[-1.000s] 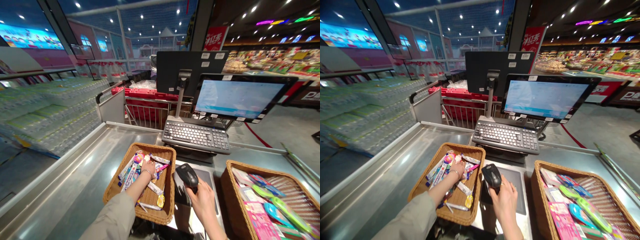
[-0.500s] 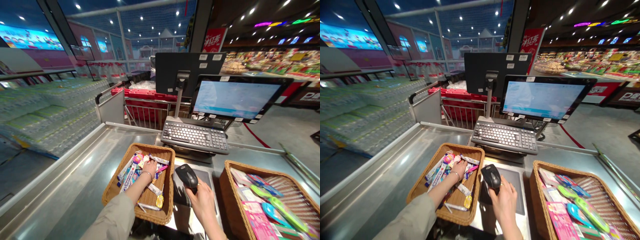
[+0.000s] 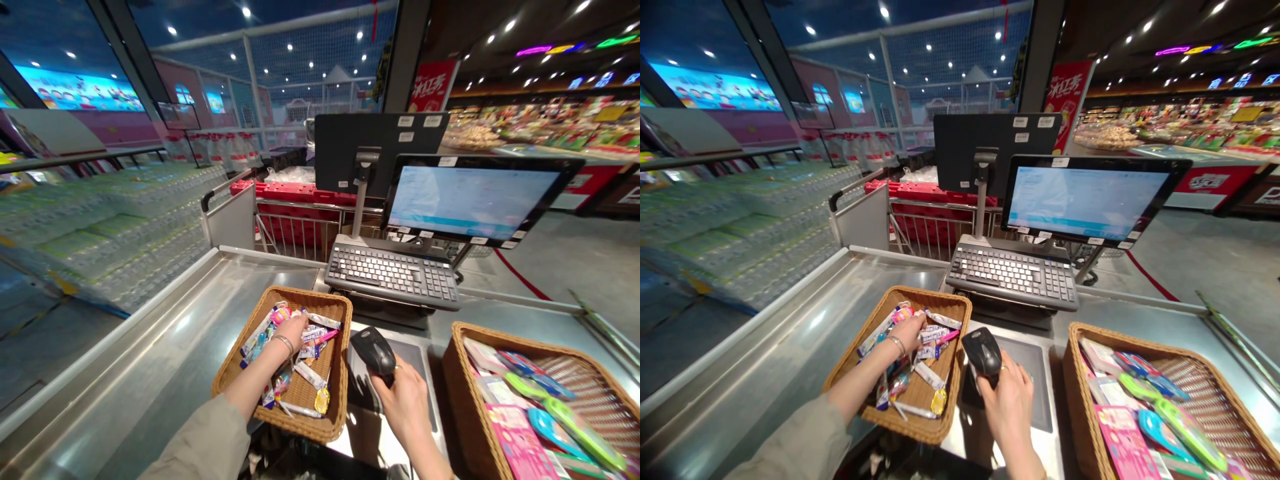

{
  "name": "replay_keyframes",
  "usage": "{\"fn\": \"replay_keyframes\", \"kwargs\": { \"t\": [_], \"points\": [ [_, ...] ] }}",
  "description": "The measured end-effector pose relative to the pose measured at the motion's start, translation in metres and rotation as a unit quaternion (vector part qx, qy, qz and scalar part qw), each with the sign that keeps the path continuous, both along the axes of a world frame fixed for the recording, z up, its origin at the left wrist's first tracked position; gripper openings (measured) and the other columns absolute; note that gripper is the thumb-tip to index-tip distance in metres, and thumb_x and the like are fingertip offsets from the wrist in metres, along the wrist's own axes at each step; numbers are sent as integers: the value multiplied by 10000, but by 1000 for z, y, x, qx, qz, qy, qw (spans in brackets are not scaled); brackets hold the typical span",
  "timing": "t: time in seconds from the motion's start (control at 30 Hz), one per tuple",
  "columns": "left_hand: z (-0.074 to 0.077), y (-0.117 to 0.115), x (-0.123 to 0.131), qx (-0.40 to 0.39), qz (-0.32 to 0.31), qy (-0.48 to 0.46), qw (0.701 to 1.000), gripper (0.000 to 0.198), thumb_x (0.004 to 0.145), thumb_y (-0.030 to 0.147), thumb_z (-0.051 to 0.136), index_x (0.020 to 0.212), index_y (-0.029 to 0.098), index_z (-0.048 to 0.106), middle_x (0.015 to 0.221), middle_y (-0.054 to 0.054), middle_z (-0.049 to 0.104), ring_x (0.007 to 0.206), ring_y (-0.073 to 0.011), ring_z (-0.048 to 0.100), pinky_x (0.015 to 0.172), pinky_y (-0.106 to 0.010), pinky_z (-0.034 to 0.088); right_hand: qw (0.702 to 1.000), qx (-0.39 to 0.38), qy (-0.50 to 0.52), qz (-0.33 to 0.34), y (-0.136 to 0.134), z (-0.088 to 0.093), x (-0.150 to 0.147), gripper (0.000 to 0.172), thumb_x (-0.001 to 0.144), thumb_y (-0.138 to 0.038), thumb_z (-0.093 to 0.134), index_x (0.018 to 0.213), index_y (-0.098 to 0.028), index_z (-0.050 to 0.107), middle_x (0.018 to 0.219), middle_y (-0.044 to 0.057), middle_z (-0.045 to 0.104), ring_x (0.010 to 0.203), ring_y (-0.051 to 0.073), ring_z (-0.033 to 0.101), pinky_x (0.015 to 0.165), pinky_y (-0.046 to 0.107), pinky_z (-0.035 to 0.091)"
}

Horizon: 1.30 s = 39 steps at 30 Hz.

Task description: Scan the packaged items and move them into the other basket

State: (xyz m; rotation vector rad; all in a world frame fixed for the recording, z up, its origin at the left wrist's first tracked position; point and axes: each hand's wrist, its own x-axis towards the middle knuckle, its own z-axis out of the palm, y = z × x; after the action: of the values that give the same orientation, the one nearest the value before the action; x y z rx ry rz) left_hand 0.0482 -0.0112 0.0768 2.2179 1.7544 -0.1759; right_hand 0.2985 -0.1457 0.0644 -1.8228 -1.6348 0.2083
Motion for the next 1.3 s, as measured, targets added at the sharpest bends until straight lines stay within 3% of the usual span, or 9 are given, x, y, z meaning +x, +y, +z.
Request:
{"fn": "replay_keyframes", "kwargs": {
  "t": [0.23,0.3,0.4,0.5,0.6,0.7,0.93,1.17,1.3],
  "points": [
    [49,-19,-13,98,25,-117,988,410,684,269,799,1008,227,551,1004,-16,688,939,-199,660,793,-293,486,1000,9,19,-4,-5,8,7,259,820,-358,481,910,-203,668,1028,101,714,948,264,660,862,407,472],
    [55,-26,-12,141,29,-210,967,381,707,287,779,1001,231,543,1038,-20,698,965,-196,667,835,-310,499,1000,6,26,-11,-7,10,12,258,816,-363,484,901,-198,663,1022,103,710,937,265,656,858,409,472],
    [50,-36,-2,198,29,-377,904,337,705,287,777,942,226,544,1106,-43,703,1050,-207,661,925,-366,502,999,6,29,-24,-11,12,18,275,806,-363,494,932,-189,664,1020,109,704,941,271,647,849,405,472],
    [30,-45,15,198,48,-481,853,307,706,313,774,867,212,532,1121,-77,702,1073,-220,662,929,-405,523,999,13,27,-36,-15,11,25,274,799,-356,506,942,-189,668,989,110,701,933,272,642,824,391,472],
    [9,-53,31,155,71,-531,830,316,706,342,769,868,197,540,1132,-99,698,1035,-222,680,893,-406,556,999,19,23,-45,-20,10,30,269,799,-344,509,949,-190,671,972,109,698,923,268,639,811,384,470],
    [-1,-57,36,132,50,-495,858,318,708,308,766,954,196,599,1122,-76,704,1005,-216,687,917,-407,552,998,21,27,-48,-24,9,33,271,811,-346,504,951,-184,670,988,111,695,933,269,632,827,392,465],
    [4,-51,29,117,-32,-201,972,496,786,263,711,1267,242,591,1265,-55,648,1174,-205,602,1056,-334,453,998,28,37,-49,-32,12,32,286,841,-382,494,939,-186,677,1011,114,696,946,266,632,856,399,460],
    [14,-53,38,112,-21,-114,987,380,782,269,717,1152,224,642,1178,-72,667,1084,-240,638,944,-352,503,998,47,12,-43,-35,11,32,304,827,-341,507,1023,-174,668,1125,135,687,1060,279,627,916,420,455],
    [20,-55,44,138,-48,-107,984,399,797,254,710,1182,217,608,1246,-85,646,1222,-252,564,1066,-398,422,997,64,-9,-42,-37,7,33,334,813,-313,511,1079,-169,650,1205,136,665,1189,288,583,992,448,424]
  ]
}}
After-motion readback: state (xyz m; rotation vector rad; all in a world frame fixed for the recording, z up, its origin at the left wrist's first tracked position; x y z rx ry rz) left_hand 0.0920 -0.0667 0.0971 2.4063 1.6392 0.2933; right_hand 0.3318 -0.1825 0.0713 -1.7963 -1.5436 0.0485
